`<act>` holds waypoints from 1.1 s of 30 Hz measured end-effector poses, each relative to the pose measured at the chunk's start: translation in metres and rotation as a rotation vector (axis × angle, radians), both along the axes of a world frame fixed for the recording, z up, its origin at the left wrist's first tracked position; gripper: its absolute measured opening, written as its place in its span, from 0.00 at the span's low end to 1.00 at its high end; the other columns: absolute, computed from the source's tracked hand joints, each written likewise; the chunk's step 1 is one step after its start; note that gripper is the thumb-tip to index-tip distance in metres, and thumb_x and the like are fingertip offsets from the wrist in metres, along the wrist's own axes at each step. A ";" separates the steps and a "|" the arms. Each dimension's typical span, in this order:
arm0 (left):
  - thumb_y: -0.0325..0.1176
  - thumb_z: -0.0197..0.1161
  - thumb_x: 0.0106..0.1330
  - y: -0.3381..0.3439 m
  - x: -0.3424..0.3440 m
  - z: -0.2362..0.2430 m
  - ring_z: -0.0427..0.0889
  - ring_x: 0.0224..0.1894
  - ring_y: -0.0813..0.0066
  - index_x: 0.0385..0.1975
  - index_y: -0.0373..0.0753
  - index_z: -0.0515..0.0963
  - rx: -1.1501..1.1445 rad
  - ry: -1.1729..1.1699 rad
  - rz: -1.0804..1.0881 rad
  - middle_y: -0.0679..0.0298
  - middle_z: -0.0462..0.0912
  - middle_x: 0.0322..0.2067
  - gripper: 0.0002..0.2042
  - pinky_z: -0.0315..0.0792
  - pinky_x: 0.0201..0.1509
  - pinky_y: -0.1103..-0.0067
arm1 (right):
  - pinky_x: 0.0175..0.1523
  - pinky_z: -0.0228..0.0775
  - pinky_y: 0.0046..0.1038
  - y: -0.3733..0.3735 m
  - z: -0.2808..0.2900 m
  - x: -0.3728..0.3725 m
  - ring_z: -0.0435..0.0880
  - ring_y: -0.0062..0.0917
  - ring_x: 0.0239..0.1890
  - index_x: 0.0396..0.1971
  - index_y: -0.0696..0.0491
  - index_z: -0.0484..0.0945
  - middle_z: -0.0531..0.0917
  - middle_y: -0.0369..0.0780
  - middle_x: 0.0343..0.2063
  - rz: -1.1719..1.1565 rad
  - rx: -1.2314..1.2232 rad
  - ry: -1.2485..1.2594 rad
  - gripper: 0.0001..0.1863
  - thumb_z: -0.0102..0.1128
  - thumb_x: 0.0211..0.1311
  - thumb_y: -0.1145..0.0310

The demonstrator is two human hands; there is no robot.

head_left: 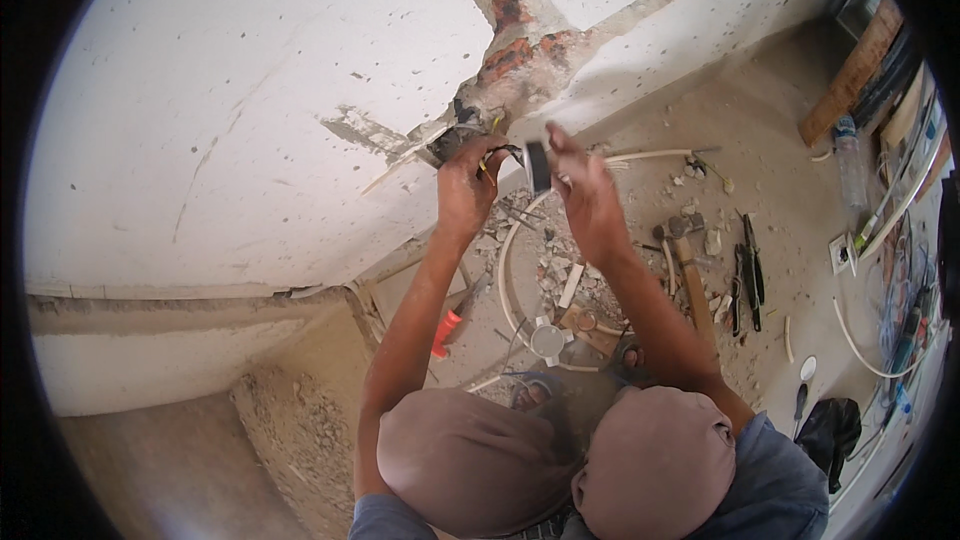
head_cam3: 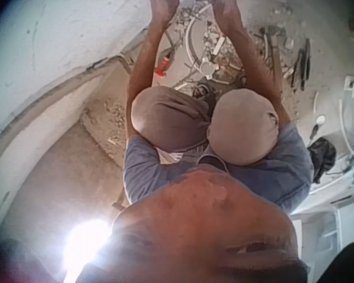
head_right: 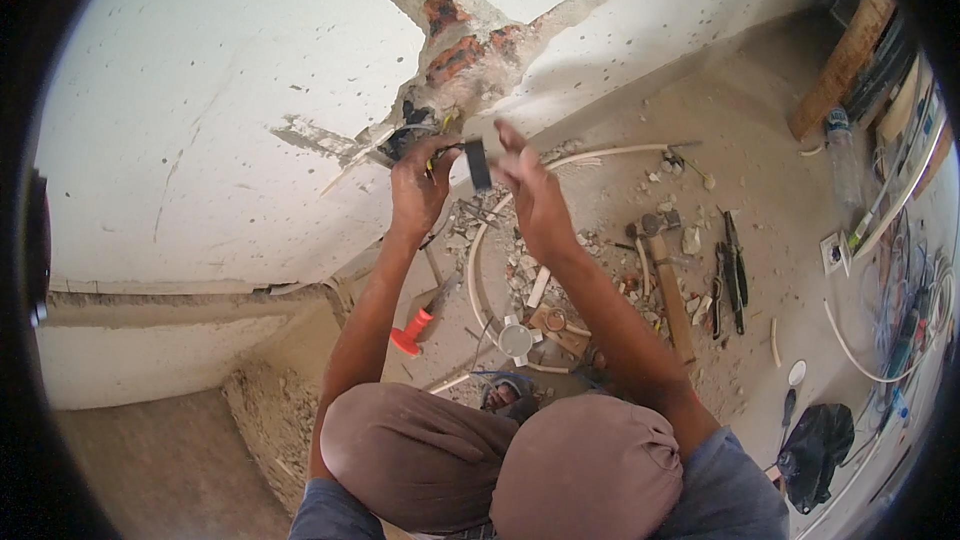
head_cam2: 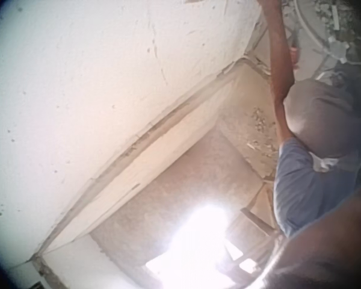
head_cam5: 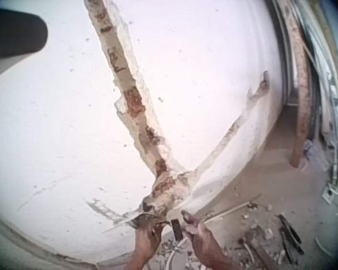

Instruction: The person strips wire insulation using pliers, wraps tape around the wires, and prepares the wiring within a recessed wall cavity.

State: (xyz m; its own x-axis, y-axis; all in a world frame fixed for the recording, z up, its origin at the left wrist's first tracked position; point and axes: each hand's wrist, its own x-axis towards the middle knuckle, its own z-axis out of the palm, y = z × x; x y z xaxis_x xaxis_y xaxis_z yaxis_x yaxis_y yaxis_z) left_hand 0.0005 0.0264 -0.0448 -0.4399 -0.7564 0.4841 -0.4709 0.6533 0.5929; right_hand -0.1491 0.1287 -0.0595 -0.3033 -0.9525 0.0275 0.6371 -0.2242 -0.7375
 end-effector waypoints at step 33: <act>0.26 0.67 0.67 0.003 -0.007 0.009 0.86 0.41 0.53 0.43 0.34 0.83 0.086 -0.002 0.009 0.51 0.87 0.39 0.08 0.76 0.45 0.69 | 0.54 0.67 0.43 -0.033 -0.006 -0.027 0.77 0.39 0.47 0.33 0.56 0.85 0.82 0.40 0.39 -0.527 -0.245 1.394 0.05 0.68 0.56 0.75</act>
